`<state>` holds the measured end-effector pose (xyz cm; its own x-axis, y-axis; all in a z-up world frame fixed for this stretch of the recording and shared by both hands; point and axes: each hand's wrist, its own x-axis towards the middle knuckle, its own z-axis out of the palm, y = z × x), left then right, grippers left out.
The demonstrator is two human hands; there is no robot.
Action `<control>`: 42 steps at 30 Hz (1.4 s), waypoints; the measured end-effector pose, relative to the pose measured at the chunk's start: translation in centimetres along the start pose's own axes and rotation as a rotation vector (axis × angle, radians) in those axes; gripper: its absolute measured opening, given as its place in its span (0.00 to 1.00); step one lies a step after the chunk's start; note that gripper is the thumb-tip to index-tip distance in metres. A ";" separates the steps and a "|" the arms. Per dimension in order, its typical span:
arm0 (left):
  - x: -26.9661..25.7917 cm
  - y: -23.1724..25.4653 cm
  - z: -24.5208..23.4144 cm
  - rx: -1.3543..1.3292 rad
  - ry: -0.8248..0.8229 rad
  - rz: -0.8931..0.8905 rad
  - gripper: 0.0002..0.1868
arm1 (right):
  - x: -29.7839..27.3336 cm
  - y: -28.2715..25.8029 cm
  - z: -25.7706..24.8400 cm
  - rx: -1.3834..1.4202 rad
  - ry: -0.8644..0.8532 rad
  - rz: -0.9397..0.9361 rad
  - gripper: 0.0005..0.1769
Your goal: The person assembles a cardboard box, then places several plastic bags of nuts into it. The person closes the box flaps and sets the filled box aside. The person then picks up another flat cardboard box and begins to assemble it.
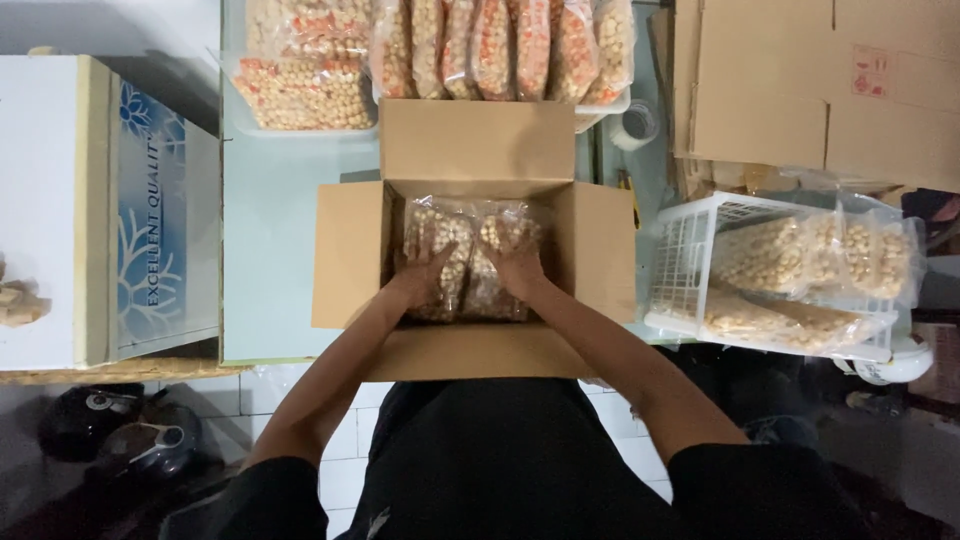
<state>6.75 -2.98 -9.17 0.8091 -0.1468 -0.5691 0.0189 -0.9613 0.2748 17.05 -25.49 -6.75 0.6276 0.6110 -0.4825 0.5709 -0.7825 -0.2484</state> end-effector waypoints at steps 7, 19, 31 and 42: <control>1.0 0.2 -0.5 -0.744 0.431 -0.170 0.72 | 3.3 5.4 1.9 -0.569 0.376 -0.639 0.35; 1.7 1.6 -2.2 -0.032 0.518 -0.163 0.54 | -4.6 0.9 -15.8 -0.244 0.365 -0.486 0.62; 2.3 6.8 1.3 -0.887 0.258 0.487 0.52 | -4.7 1.5 -15.5 0.197 0.282 0.009 0.67; 5.6 2.8 15.4 0.411 0.361 0.527 0.43 | -0.7 -3.6 -7.7 -0.210 0.219 -0.091 0.59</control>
<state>2.32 -10.03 -23.50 0.7936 -0.5934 -0.1344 -0.5868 -0.8049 0.0890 18.67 -22.16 0.98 0.6547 0.7068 -0.2680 0.7127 -0.6953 -0.0927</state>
